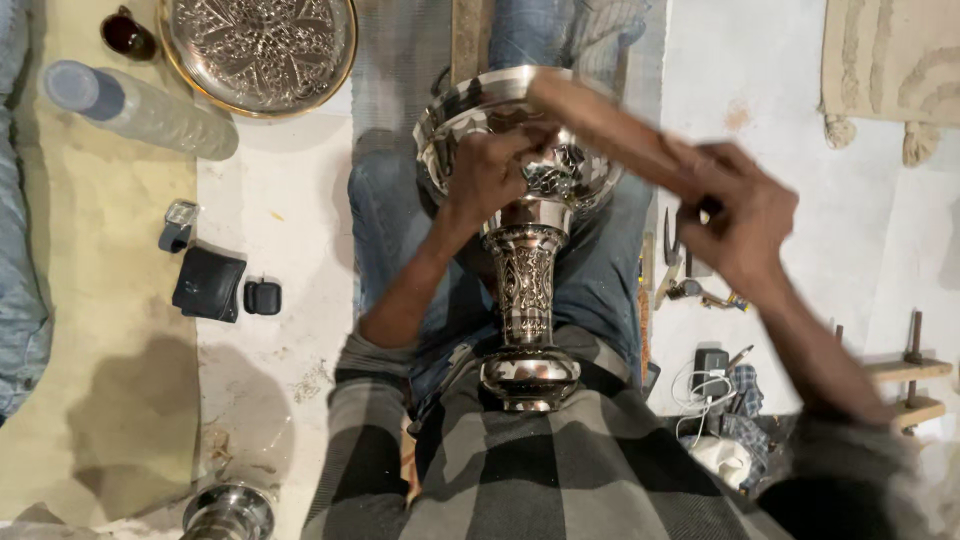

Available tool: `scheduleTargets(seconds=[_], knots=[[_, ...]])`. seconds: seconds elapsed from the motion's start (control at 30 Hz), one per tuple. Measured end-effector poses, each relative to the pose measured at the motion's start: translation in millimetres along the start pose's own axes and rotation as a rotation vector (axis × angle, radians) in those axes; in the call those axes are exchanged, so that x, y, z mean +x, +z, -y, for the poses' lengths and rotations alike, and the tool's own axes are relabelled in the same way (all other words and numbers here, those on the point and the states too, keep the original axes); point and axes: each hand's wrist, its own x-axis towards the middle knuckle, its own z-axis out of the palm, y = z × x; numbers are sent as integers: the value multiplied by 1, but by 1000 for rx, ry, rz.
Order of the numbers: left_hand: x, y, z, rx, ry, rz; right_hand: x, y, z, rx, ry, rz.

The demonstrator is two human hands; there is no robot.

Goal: The person holds a silver-colored metal vessel on their lap and repeatedly strikes its surface with a wooden mallet. They rotate the vessel slightly between strikes to work different areas of the bowl.

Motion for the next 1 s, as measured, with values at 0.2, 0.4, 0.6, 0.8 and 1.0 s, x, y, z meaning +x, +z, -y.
scheduleTargets(seconds=[0.2, 0.4, 0.6, 0.8, 1.0], knots=[[-25, 25, -27, -50, -128, -484, 68, -31, 20, -281, -272, 217], [-31, 41, -37, -286, -282, -651, 96, -40, 54, -724, -411, 324], [-31, 39, -39, -291, -255, -685, 110, -40, 70, -576, -466, 248], [-26, 39, -43, -323, -265, -718, 109, -36, 64, -459, -506, 237], [-31, 38, -32, -273, -259, -593, 111, -28, 60, -519, -488, 177]])
